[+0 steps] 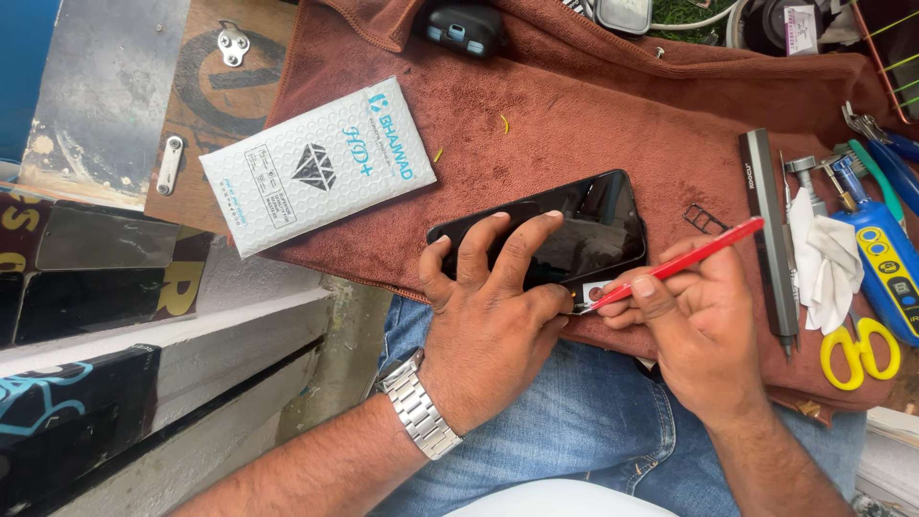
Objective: The person uses a red plastic pry tool to carefully separate the back cover from the frame of a black smartphone. They work along the edges of the device to release the clips holding the cover in place.
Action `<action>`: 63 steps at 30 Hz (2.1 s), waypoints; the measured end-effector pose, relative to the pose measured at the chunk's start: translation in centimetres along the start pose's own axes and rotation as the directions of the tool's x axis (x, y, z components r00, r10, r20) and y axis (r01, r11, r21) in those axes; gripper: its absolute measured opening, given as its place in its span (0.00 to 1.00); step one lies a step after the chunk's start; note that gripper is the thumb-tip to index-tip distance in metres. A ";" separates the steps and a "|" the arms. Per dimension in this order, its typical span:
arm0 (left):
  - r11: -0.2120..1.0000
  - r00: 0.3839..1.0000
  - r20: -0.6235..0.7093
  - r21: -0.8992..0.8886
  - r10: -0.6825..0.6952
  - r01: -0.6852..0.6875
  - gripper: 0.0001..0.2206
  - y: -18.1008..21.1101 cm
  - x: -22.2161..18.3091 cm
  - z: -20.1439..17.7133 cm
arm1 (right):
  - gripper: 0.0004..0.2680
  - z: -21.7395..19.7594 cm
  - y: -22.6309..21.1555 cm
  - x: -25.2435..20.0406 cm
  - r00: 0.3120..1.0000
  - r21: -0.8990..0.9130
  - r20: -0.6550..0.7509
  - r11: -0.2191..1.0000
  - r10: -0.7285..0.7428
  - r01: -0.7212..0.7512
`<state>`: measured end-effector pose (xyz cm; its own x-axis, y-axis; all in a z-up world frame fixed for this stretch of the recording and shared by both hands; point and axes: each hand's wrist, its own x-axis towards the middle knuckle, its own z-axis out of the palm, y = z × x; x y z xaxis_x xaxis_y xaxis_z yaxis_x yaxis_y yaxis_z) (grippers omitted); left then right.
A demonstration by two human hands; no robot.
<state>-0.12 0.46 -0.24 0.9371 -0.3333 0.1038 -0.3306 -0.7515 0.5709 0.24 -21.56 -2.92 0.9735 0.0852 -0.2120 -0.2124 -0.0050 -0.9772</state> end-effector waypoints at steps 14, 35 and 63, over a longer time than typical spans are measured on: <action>0.997 0.997 -0.068 0.064 0.047 -0.042 0.04 0.2 -0.3 0.8 | 0.08 1.2 -1.4 -2.1 0.977 -0.745 0.166 0.632 -0.132 0.212; 0.999 0.998 -0.051 0.031 0.033 -0.032 0.06 0.4 -0.2 0.4 | 0.04 2.7 -0.8 -2.3 0.831 -0.687 0.272 0.507 -0.485 0.521; 0.998 0.998 -0.036 0.037 0.054 -0.053 0.04 0.1 -0.3 0.9 | 0.09 1.9 -3.5 -1.2 0.957 -0.856 0.275 0.428 -0.096 0.289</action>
<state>-0.50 -0.02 -0.94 0.9211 -0.3530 0.1639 -0.3838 -0.7534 0.5340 -0.35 -19.74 0.80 0.9286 0.3556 -0.1057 0.2623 -0.8309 -0.4908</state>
